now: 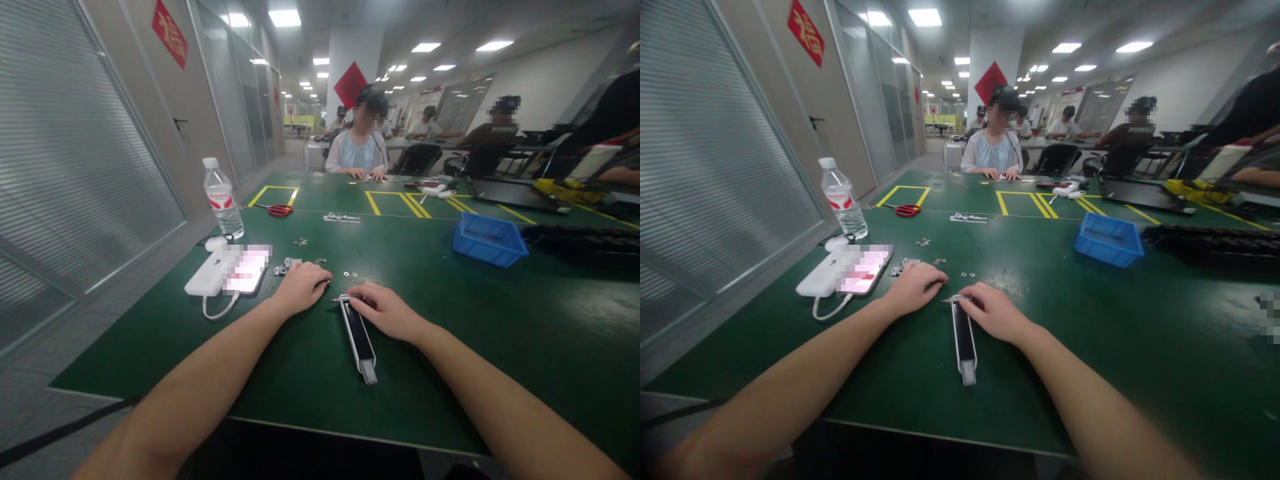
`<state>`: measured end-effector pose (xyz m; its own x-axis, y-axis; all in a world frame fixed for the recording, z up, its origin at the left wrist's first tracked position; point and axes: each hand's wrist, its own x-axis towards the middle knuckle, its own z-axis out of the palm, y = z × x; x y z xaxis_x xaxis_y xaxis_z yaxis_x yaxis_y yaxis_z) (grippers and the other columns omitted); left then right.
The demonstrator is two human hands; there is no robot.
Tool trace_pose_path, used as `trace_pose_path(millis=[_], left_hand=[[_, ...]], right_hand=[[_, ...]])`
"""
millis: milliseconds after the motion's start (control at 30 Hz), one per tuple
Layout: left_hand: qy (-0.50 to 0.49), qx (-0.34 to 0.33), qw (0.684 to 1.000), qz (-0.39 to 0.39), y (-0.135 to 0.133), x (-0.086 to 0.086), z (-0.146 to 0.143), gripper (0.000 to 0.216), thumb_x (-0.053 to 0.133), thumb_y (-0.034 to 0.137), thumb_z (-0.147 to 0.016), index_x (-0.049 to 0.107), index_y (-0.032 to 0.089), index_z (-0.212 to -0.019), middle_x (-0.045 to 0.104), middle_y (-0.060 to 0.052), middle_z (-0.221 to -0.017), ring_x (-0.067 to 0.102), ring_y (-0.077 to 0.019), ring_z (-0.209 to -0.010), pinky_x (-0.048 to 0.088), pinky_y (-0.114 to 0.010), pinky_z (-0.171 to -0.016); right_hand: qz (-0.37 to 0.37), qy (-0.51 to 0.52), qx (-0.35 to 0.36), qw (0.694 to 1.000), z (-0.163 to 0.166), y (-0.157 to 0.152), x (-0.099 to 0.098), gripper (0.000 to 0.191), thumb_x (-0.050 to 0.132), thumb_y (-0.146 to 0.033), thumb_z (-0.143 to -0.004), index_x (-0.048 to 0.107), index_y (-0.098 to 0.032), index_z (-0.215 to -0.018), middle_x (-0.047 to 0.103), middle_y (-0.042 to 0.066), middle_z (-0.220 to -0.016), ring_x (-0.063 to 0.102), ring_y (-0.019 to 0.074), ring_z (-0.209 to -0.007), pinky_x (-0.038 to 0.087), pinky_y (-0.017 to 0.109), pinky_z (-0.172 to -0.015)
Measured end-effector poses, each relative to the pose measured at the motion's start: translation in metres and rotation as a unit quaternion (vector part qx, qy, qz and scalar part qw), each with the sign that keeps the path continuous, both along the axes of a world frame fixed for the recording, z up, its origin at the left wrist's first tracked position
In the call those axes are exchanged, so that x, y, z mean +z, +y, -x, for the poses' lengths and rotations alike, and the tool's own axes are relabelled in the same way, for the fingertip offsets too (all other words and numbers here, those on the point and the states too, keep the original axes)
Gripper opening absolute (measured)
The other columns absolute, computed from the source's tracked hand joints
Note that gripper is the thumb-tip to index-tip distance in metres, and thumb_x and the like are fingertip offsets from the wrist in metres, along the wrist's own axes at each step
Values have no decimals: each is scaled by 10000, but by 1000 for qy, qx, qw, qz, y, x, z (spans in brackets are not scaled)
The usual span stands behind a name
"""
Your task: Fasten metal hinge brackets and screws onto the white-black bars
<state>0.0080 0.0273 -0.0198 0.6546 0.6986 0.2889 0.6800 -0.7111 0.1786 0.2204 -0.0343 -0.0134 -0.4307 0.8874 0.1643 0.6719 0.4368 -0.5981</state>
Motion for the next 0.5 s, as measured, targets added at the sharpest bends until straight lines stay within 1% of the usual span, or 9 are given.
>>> trace_pose_path(millis=[167,367,500], left_hand=[[-6,14,1000,-5,0,-1,-1,165,507,197,-858,629,215,-967,680,-24,-987,575,-201,-936,335,-356,-804],[5,8,1000,-16,1,-2,-1,168,494,193,-869,628,215,-968,679,-17,-979,568,-193,-940,314,-353,-806],[27,5,999,-27,-1,1,-2,186,478,186,-874,634,212,-972,670,-20,-960,560,-190,-948,303,-345,-792]], right_hand=[[12,-4,4,1000,-1,1,0,284,446,-317,-914,647,-177,-1058,628,72,-938,558,156,-774,442,300,-725],[10,-3,4,1000,-1,0,2,291,441,-330,-916,645,-180,-1061,631,77,-945,560,161,-787,445,305,-727],[12,-8,4,1000,0,-1,4,286,443,-319,-915,647,-170,-1048,630,76,-937,561,164,-789,443,306,-724]])
